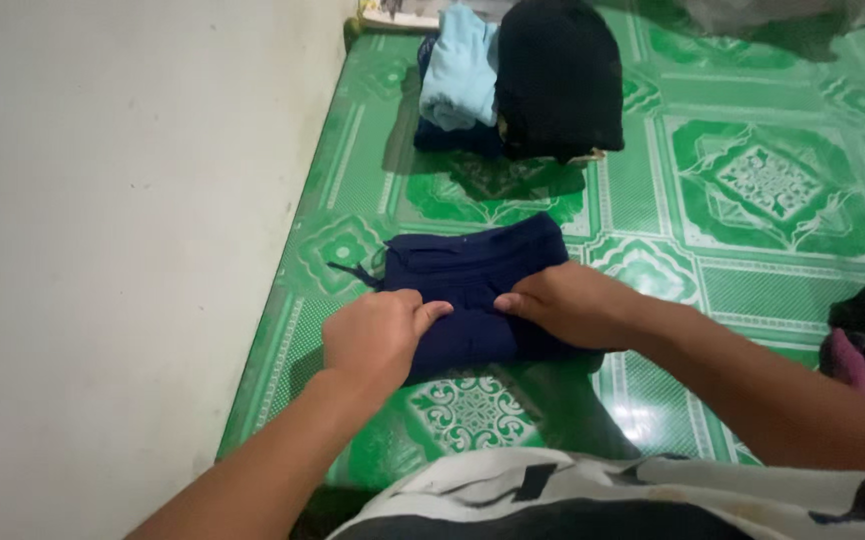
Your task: The person folds several garments one by one on a green patterned mat. They handle a black top, a light blue top, a dark blue top, and a black bottom, smoothing and folding each into a compact rectangle and stacking them in a neat pile.
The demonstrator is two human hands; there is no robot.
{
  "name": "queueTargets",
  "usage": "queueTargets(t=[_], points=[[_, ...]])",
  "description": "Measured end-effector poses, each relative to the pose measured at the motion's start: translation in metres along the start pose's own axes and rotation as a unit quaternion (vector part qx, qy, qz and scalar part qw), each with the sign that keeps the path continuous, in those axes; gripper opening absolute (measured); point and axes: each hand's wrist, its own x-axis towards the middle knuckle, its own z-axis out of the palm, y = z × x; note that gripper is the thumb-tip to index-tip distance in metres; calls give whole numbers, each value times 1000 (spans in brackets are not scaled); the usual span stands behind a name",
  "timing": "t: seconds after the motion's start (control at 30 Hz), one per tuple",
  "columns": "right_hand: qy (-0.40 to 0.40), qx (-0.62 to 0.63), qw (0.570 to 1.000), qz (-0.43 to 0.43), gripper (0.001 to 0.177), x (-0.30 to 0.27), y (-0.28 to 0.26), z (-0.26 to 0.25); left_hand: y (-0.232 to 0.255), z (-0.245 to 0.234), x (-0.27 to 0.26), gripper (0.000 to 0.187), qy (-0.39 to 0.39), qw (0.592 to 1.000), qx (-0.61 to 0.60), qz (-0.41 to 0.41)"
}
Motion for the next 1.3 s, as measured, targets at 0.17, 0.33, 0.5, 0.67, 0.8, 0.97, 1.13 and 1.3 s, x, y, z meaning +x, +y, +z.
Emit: queueTargets(t=[0.17, 0.33, 0.5, 0.67, 0.8, 0.97, 1.13, 1.3], points=[[226, -74, 971, -23, 45, -18, -15, 8, -13, 6, -7, 44, 101, 994, -14, 48], [230, -134, 956, 120, 42, -32, -10, 13, -18, 13, -7, 36, 126, 987, -62, 76], [305, -77, 946, 83, 31, -21, -2, 21, -6, 9, -5, 19, 198, 968, -56, 142], [274, -52, 951, 134, 34, -14, 2, 23, 25, 14, -18, 28, 112, 954, -140, 240], [225, -35, 960, 165, 31, -15, -1, 15, 20, 16, -26, 53, 115, 915, -194, 333], [280, -112, 950, -77, 20, -35, -12, 20, 14, 20, -14, 41, 106, 933, -190, 287], [146, -46, 987, -52, 60, -43, -8, 5, 18, 14, 9, 39, -1, 966, -184, 182], [37, -43, 998, -1, 56, -38, -10, -26, 13, -2, 30, 51, -113, 966, -168, 162]])
